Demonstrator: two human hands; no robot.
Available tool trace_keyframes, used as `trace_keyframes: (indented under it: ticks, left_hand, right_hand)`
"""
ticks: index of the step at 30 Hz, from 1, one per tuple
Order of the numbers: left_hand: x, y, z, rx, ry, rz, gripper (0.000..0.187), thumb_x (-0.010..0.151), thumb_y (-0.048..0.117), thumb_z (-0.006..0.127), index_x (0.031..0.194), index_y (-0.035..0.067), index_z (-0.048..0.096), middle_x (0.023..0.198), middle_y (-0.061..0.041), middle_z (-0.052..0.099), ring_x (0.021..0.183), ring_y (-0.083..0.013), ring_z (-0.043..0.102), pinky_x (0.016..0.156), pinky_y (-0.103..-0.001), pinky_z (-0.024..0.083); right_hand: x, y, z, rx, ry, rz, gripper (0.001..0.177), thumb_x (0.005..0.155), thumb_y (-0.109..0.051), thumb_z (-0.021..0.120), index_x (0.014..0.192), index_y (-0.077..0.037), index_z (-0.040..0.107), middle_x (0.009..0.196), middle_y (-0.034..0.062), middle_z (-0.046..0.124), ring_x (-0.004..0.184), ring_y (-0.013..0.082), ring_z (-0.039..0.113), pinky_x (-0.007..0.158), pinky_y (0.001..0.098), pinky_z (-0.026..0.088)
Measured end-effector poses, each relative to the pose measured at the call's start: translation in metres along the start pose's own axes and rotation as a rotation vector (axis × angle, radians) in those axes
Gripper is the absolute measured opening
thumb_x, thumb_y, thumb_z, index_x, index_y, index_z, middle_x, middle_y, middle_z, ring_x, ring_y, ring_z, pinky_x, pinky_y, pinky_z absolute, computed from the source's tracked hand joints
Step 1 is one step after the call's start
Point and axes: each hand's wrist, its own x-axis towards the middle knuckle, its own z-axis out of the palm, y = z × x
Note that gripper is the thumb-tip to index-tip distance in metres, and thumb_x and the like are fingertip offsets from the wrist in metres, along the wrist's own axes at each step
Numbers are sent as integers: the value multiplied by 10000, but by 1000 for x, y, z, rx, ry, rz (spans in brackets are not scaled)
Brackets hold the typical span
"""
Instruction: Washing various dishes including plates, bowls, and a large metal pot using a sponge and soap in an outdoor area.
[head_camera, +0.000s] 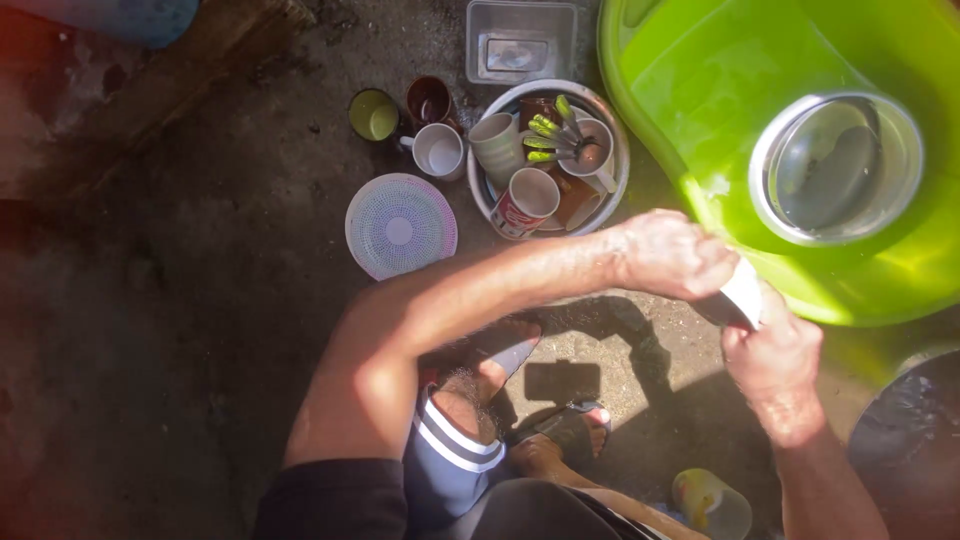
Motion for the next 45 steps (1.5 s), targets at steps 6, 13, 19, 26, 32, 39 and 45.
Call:
trace_keyframes:
  ticks: [6,13,19,26,32,39,45]
  left_hand:
    - [-176,10,-126,-201,17,-1241,327,923,385,759,994,66,758,809,-126,752,649,-251,746,577,-383,566]
    - [-396,77,-59,-133,487,-1846,306,838,243,800,1025,5,754,880,-141,783,767,-244,771,670,-376,597]
    - [-423,83,-58,-250,612,-2220,217,886,194,734,1024,26,728,860,-101,784,734,-207,761,647,-368,598]
    - [-428,79,-62,147,352,-2137,268,926,274,767,1021,29,715,825,-152,745,769,-318,749,705,-442,574]
    - [-331,47,-138,601,279,-1453,408,903,217,784,1234,26,644,1114,-161,674,977,-380,693,823,-465,573]
    - [-174,2,-105,8,209,-703,201,849,32,796,1030,53,711,1020,-93,736,835,-294,699,765,-407,563]
    - [-111,2,-30,-578,21,-644,227,832,78,805,1018,9,695,965,-98,710,822,-263,718,719,-365,591]
  right_hand:
    - [67,-88,127,427,-300,-30,144,965,-114,664,1006,-1,743,679,145,716,594,230,732,571,353,588]
    - [84,-213,288,598,-720,223,339,935,-330,720,934,4,779,554,125,662,459,205,637,424,371,485]
    - [67,-206,379,463,-791,223,545,1046,-393,643,939,139,696,614,177,675,499,184,677,465,347,529]
    - [72,-206,376,677,-975,429,468,1011,-329,568,1017,125,681,733,182,746,592,203,746,517,338,630]
    - [90,-194,226,375,-1025,47,305,961,-317,643,965,-51,793,793,178,747,713,267,696,738,421,556]
    - [81,-12,133,714,-506,618,166,942,-194,605,950,-48,683,830,136,737,681,275,688,628,398,506]
    - [43,181,105,1084,257,950,59,962,-59,532,946,-13,565,884,102,750,673,270,714,503,346,467]
